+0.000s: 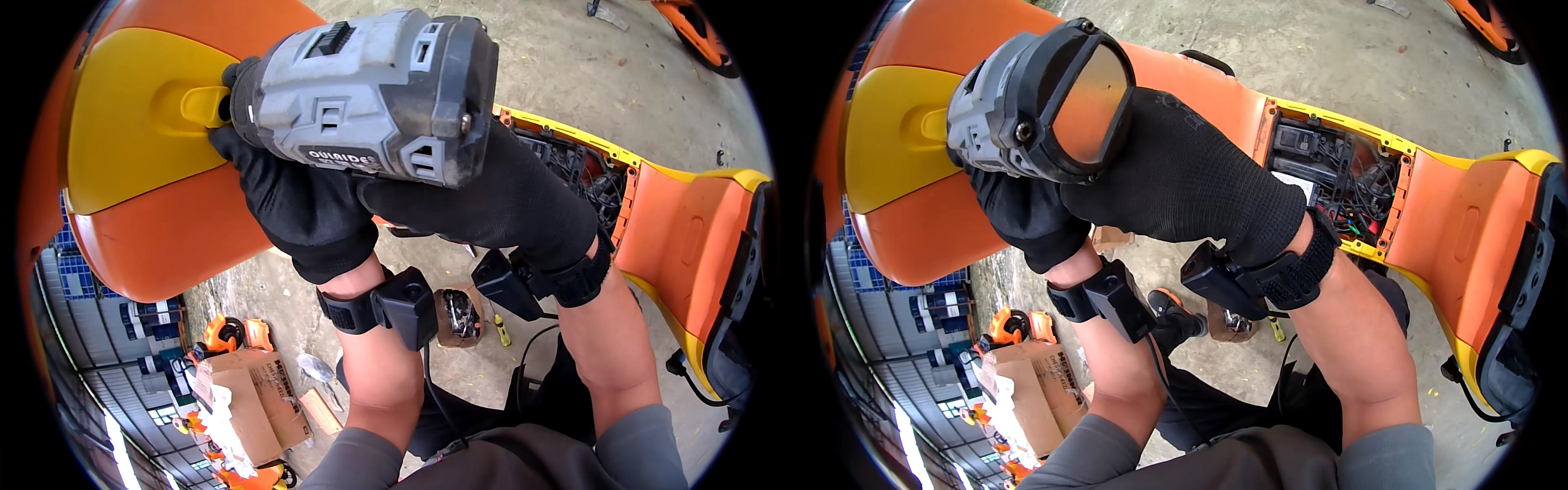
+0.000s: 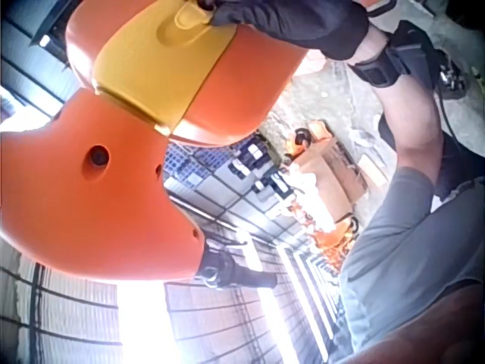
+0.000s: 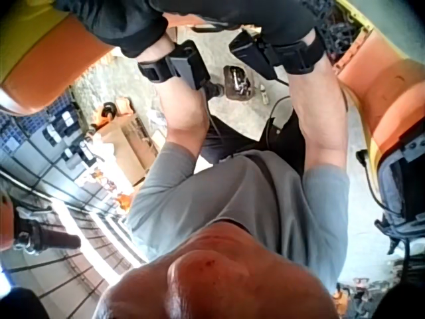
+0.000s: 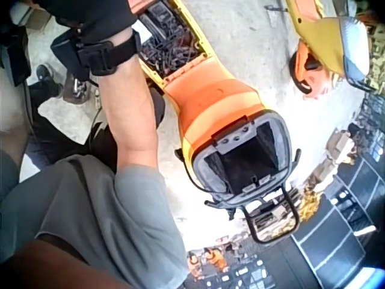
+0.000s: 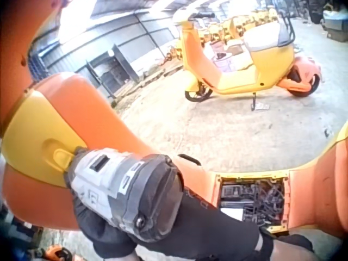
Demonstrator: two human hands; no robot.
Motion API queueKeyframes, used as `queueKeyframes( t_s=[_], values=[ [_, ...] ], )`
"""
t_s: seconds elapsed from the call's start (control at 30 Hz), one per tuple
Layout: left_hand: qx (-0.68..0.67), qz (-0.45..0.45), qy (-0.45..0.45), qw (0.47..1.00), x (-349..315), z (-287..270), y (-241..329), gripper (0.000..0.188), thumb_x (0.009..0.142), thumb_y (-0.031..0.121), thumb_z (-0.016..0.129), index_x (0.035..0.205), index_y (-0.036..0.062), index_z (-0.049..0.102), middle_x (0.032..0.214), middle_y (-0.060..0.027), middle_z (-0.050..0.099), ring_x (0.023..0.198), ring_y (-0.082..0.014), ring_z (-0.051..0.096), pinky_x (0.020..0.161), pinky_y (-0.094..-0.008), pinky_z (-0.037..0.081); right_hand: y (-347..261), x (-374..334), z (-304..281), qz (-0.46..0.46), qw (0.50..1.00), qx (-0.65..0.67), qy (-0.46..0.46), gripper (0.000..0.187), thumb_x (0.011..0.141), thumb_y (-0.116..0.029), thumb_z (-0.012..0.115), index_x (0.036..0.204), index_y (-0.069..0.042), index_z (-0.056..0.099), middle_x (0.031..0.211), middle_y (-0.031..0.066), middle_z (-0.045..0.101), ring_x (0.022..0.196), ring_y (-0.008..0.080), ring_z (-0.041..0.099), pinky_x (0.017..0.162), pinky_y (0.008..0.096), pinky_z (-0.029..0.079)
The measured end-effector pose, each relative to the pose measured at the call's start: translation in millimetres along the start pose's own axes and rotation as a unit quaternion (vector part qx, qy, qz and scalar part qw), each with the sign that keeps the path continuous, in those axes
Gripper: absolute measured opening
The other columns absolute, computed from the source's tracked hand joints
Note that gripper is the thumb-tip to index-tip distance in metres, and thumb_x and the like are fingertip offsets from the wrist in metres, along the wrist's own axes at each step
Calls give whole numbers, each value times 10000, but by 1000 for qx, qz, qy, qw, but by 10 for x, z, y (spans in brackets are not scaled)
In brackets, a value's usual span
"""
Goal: The person fits a yellow plastic cover onto the steering column of an orange scooter, adjusts its position by hand, and secures it by driving a screw through a small yellow cap into a hole using an electric screwdriver.
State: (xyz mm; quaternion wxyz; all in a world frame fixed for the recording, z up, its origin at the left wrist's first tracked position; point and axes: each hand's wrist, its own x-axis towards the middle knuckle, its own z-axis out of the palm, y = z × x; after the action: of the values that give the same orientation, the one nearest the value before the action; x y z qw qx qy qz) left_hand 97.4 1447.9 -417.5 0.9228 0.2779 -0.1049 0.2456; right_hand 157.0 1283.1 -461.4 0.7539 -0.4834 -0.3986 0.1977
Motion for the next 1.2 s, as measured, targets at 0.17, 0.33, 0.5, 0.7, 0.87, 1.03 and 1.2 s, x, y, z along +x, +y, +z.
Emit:
queueKeyframes(
  t_s=[0.17, 0.33, 0.5, 0.7, 0.87, 1.03, 1.2],
  values=[
    [-61, -59, -59, 995, -29, -24, 31, 505, 1051, 423, 571, 1456, 122, 551, 1463, -48, 591, 1381, -252, 509, 1210, -484, 351, -13, -2, 72, -74, 996, 4, 50, 327, 847, -142, 806, 1100, 13, 669, 915, 113, 722, 839, 206, 689, 780, 346, 564],
    [22, 38, 23, 999, -59, 0, -77, 504, 1051, 393, 581, 1459, 100, 534, 1446, -61, 599, 1373, -252, 516, 1211, -481, 355, -41, -68, 37, -53, 997, -40, 35, 434, 845, -131, 843, 1225, -17, 666, 1064, 67, 729, 953, 126, 663, 841, 318, 563],
    [33, 34, -6, 999, -47, 30, -109, 509, 1049, 387, 582, 1453, 83, 526, 1431, -79, 606, 1355, -273, 531, 1210, -483, 363, 30, -40, 21, -60, 998, 13, 27, 455, 841, -96, 850, 1256, -36, 674, 1107, 45, 733, 967, 108, 664, 828, 300, 571],
    [-6, 16, -35, 999, -16, 29, -98, 484, 1060, 353, 568, 1460, 86, 511, 1428, -87, 603, 1359, -268, 523, 1223, -479, 351, -5, -26, 29, -29, 999, -15, 28, 546, 855, -178, 838, 1311, -22, 581, 1059, 70, 712, 948, 154, 679, 825, 315, 571],
    [-80, -6, -32, 996, -5, 40, -96, 474, 1063, 345, 564, 1460, 93, 508, 1429, -76, 601, 1373, -265, 507, 1229, -478, 341, -84, -42, 13, 67, 998, 15, 8, 508, 874, -173, 815, 1299, -20, 583, 1020, 58, 699, 884, 137, 687, 730, 285, 575],
    [-63, -5, -35, 997, -17, -1, -94, 502, 1060, 359, 562, 1479, 92, 491, 1455, -88, 587, 1386, -290, 499, 1231, -500, 337, 27, -4, 22, -65, 997, -14, 27, 549, 851, -159, 841, 1315, -23, 581, 1128, 91, 694, 1014, 174, 675, 858, 319, 567],
    [-68, -31, -72, 995, 6, -57, -37, 531, 1053, 381, 571, 1489, 90, 485, 1474, -101, 574, 1397, -313, 489, 1224, -525, 344, 105, -16, -6, -144, 986, -79, 25, 601, 823, -140, 865, 1335, -22, 573, 1218, 121, 679, 1106, 214, 655, 956, 351, 545]
  ],
)
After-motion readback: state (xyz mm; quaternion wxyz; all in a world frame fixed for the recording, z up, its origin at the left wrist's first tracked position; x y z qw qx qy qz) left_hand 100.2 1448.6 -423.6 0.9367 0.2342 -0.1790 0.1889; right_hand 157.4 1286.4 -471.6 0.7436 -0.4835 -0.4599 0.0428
